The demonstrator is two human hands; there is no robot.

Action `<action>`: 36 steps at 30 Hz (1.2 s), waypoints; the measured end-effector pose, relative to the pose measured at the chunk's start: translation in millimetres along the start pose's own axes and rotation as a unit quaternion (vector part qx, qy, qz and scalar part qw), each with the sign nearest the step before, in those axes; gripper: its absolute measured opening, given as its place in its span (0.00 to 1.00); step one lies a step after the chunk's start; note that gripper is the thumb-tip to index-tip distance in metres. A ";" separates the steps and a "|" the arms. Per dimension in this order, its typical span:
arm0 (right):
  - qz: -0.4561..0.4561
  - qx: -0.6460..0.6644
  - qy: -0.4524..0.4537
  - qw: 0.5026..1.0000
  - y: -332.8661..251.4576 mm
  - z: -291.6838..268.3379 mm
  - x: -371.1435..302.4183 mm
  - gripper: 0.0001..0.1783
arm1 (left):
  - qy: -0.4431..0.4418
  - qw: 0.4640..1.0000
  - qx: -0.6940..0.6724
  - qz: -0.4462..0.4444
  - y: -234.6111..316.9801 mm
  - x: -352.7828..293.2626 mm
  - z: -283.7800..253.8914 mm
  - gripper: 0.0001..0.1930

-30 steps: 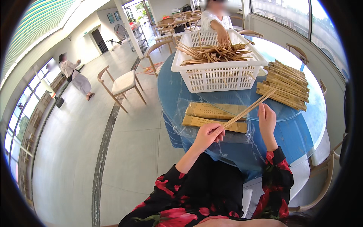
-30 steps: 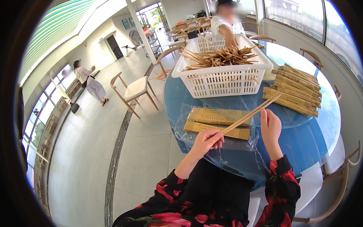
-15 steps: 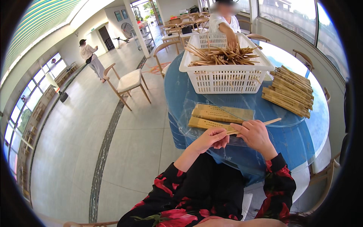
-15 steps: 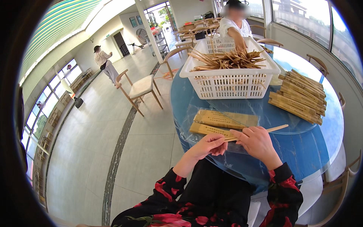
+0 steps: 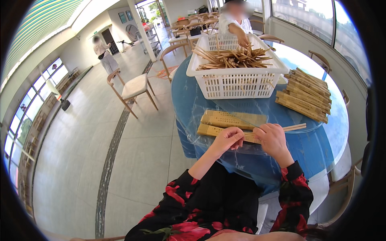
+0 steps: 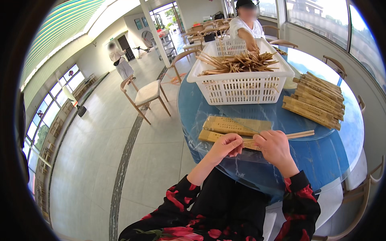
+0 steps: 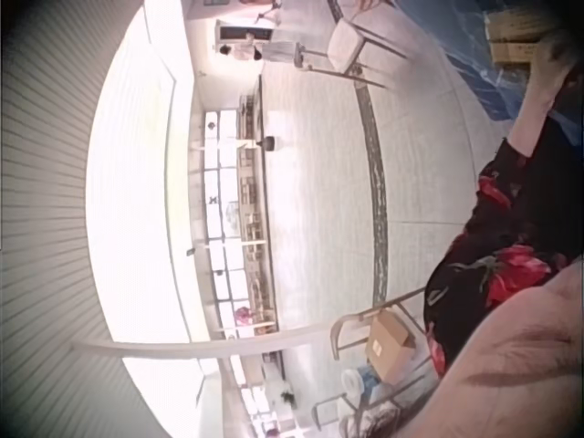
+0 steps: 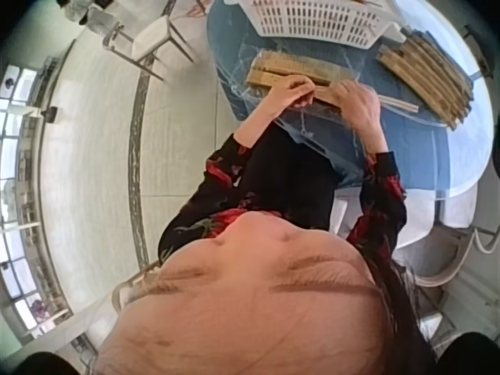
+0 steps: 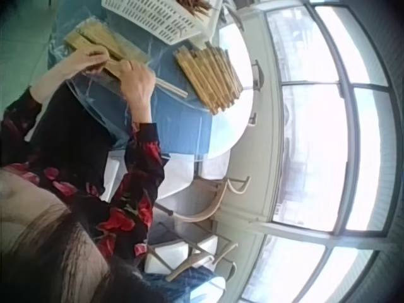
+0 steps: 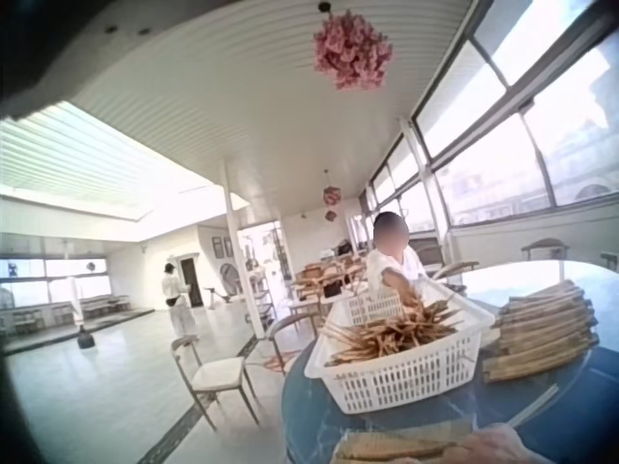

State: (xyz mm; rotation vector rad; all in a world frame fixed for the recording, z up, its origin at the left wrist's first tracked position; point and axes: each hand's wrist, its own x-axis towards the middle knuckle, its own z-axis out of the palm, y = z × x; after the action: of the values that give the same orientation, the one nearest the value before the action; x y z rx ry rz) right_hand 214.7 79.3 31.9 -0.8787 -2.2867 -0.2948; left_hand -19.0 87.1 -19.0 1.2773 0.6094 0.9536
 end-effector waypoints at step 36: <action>0.172 -0.016 0.045 0.984 19.4 4.1 -14.0 0.07 | 0.208 0.790 0.508 0.274 -13.6 13.9 29.1 0.05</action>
State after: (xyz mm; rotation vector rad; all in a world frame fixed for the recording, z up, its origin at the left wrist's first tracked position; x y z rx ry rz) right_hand 233.3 88.3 19.1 -1.2303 -2.0086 -0.2121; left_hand 15.5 83.9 -24.1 2.3157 1.2355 1.4921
